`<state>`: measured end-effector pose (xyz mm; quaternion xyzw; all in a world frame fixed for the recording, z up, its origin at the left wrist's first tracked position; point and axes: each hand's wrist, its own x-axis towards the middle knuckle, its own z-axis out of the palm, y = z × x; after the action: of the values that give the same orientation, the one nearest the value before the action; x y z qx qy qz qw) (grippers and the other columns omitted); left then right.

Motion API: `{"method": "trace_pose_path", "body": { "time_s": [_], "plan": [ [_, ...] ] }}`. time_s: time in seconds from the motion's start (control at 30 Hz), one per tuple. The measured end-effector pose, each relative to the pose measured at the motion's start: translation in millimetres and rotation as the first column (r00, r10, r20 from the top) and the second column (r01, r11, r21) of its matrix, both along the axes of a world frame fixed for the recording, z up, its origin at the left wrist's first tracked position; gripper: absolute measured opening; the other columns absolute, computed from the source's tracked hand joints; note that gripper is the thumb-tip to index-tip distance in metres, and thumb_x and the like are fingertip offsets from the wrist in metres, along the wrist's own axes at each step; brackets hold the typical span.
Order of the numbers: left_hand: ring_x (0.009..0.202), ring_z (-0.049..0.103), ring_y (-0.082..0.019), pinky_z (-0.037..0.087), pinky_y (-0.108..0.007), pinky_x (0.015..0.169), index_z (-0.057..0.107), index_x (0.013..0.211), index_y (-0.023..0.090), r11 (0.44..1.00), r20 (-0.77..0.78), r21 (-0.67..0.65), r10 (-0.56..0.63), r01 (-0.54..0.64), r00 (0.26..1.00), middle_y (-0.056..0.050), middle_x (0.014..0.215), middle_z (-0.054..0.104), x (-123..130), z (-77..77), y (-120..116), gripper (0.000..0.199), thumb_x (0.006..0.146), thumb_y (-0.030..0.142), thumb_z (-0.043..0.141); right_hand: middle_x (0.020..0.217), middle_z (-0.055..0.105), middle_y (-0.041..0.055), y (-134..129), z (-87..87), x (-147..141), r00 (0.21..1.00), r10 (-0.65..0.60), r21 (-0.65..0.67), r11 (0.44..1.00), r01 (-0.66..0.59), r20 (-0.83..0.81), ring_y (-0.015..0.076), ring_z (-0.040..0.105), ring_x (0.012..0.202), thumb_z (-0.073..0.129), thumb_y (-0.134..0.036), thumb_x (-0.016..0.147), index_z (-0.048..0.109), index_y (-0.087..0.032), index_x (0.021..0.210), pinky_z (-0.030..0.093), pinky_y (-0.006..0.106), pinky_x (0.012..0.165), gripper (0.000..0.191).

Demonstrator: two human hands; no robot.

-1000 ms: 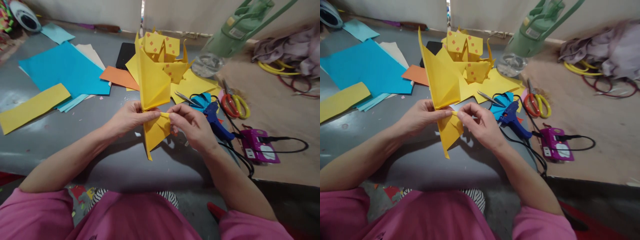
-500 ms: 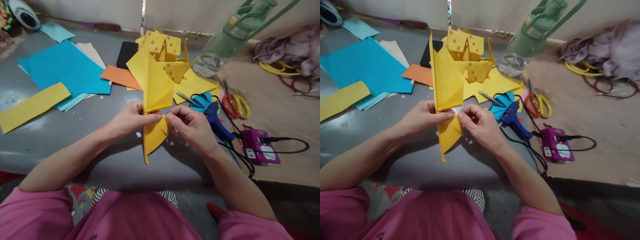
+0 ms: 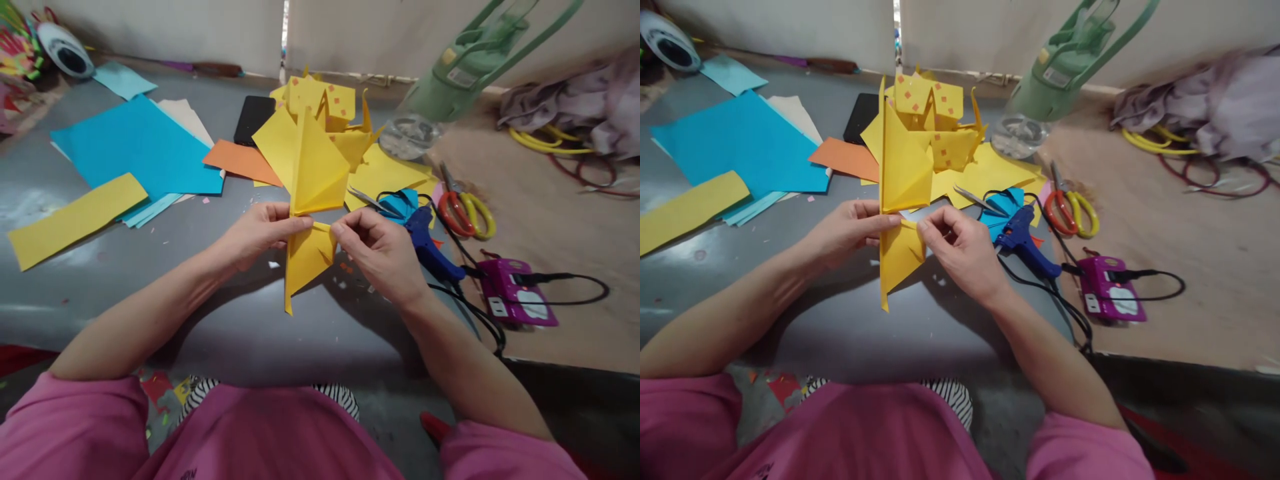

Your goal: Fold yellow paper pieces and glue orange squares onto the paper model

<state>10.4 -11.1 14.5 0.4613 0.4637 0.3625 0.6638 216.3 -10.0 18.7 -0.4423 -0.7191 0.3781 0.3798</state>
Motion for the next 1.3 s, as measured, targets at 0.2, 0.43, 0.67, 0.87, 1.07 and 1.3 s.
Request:
{"method": "trace_pose_path", "body": {
  "time_s": [0.2, 0.43, 0.67, 0.87, 1.07, 1.3],
  "plan": [
    [0.090, 0.072, -0.019, 0.054, -0.026, 0.075, 0.078, 0.100, 0.016, 0.997, -0.022, 0.073, 0.026, -0.025, 0.999, -0.007, 0.101, 0.079, 2.5, -0.5, -1.9, 0.030, 0.080, 0.037, 0.075, 0.074, 0.059, -0.0014, -2.2, 2.2, -0.4, 0.999, 0.036, -0.057, 0.998, -0.034, 0.026, 0.0098, 0.050, 0.061, 0.062, -0.043, 0.094, 0.061, -0.020, 0.083, 0.040, 0.023, 0.052, 0.026],
    [0.092, 0.072, -0.021, 0.056, -0.030, 0.079, 0.076, 0.103, 0.016, 0.996, -0.004, 0.093, 0.003, -0.002, 1.000, -0.007, 0.104, 0.078, 3.0, 0.1, -3.3, 0.033, 0.077, 0.036, 0.079, 0.070, 0.058, -0.0016, -3.5, 0.2, -2.7, 1.000, 0.004, -0.048, 0.999, -0.003, 0.021, 0.0100, 0.048, 0.058, 0.066, -0.043, 0.091, 0.061, -0.020, 0.078, 0.038, 0.024, 0.052, 0.027],
    [0.090, 0.070, -0.017, 0.053, -0.026, 0.075, 0.073, 0.103, 0.018, 0.998, 0.044, 0.066, -0.013, 0.010, 0.999, -0.006, 0.105, 0.075, 3.5, -3.3, -1.7, 0.033, 0.075, 0.036, 0.080, 0.067, 0.054, -0.0036, -3.0, -4.3, -3.7, 0.999, -0.040, -0.030, 0.999, 0.039, -0.033, 0.0091, 0.045, 0.056, 0.064, -0.037, 0.092, 0.057, -0.021, 0.077, 0.036, 0.024, 0.051, 0.022],
    [0.081, 0.067, -0.014, 0.048, -0.022, 0.067, 0.071, 0.091, 0.018, 0.996, 0.005, 0.063, 0.060, -0.060, 0.998, -0.004, 0.093, 0.073, 2.7, -5.5, -0.8, 0.030, 0.077, 0.043, 0.077, 0.069, 0.056, -0.0025, -6.5, -3.9, -6.4, 0.999, -0.054, 0.051, 0.997, 0.053, 0.005, 0.0101, 0.049, 0.059, 0.065, -0.033, 0.091, 0.056, -0.022, 0.075, 0.039, 0.025, 0.053, 0.022],
    [0.081, 0.066, -0.013, 0.050, -0.023, 0.071, 0.073, 0.091, 0.016, 0.991, 0.035, 0.122, 0.047, -0.051, 0.998, -0.003, 0.090, 0.074, 3.9, -1.1, -1.8, 0.019, 0.075, 0.025, 0.070, 0.068, 0.054, -0.0031, -5.3, -2.4, -6.5, 0.995, 0.004, -0.137, 0.990, -0.018, -0.096, 0.0098, 0.046, 0.057, 0.063, -0.037, 0.091, 0.052, -0.022, 0.075, 0.038, 0.024, 0.051, 0.024],
    [0.081, 0.067, -0.014, 0.051, -0.024, 0.072, 0.074, 0.093, 0.016, 0.990, 0.049, 0.128, 0.049, -0.055, 0.998, -0.003, 0.089, 0.074, 6.3, -0.2, -3.3, 0.021, 0.081, 0.031, 0.066, 0.075, 0.058, -0.0015, -4.2, -3.0, -5.1, 0.998, -0.006, -0.138, 0.990, -0.004, -0.068, 0.0104, 0.049, 0.061, 0.065, -0.039, 0.089, 0.059, -0.020, 0.082, 0.041, 0.024, 0.053, 0.021]
  ]
}}
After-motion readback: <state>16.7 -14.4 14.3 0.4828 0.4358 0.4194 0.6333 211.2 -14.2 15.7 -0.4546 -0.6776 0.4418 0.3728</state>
